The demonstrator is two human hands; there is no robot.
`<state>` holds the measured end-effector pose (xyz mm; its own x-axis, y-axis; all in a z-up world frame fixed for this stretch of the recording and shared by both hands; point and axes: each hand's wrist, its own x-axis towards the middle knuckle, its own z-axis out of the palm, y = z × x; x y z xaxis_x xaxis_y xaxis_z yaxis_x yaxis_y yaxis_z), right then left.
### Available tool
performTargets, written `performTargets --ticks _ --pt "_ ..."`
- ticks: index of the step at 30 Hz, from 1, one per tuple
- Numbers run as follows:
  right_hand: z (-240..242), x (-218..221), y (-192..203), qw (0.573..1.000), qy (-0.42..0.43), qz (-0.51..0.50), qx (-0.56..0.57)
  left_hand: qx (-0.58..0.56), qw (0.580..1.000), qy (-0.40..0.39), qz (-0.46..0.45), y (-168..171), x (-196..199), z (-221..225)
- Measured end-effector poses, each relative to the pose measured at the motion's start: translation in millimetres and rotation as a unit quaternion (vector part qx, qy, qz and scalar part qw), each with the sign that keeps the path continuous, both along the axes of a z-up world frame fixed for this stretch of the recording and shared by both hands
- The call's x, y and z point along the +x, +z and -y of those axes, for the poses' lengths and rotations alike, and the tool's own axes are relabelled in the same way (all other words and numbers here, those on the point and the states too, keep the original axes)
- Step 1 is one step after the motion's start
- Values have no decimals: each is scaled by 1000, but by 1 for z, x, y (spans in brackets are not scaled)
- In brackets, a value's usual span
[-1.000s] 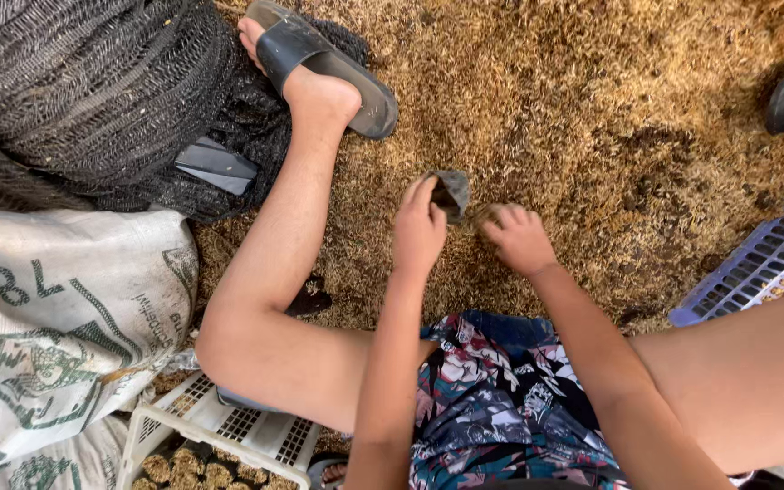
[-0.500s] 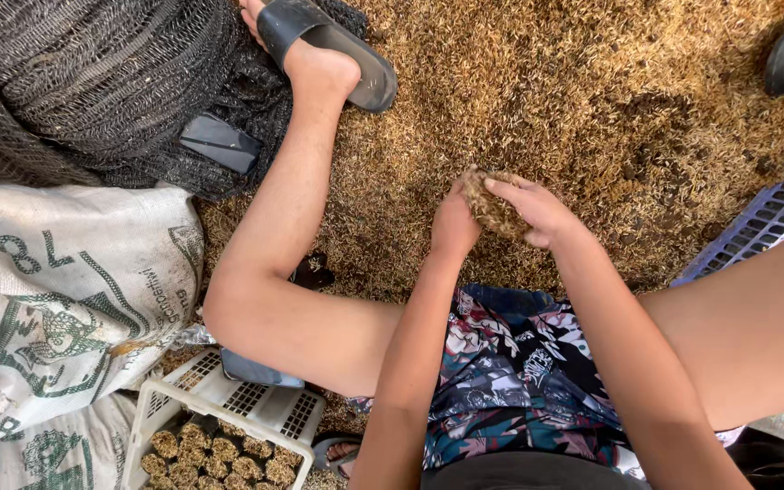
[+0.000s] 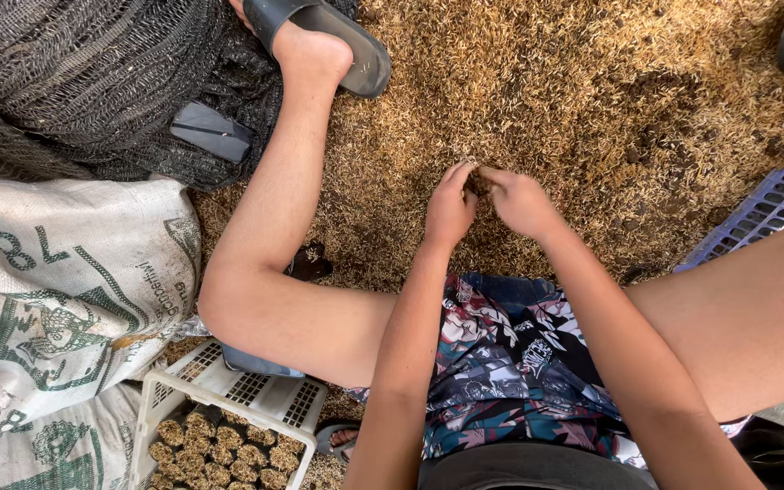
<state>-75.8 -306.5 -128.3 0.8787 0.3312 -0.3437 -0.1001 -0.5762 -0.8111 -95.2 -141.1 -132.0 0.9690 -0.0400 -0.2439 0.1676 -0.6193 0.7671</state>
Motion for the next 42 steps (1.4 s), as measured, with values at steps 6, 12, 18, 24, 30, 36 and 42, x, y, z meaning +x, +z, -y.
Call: performTargets --ticks 6,12,18,24,30,36,42 --pt "-23 8 0 990 110 -81 -34 13 1000 -15 -12 12 2 -10" --pt "43 63 -12 959 -38 233 -157 119 990 -4 -81 16 3 -23" --pt "30 39 -3 944 -2 -108 -313 222 959 -54 166 -8 7 -21" --pt "-11 -49 -14 895 167 -61 -410 212 968 -88 103 -13 15 -17" --pt "19 -19 -32 948 67 -88 -299 174 982 -77 11 7 19 -23" --pt "6 12 8 970 -124 -203 50 109 991 -55 59 4 16 -25" --pt "-27 12 38 967 -147 -203 44 116 991 -59 31 -6 16 -24"
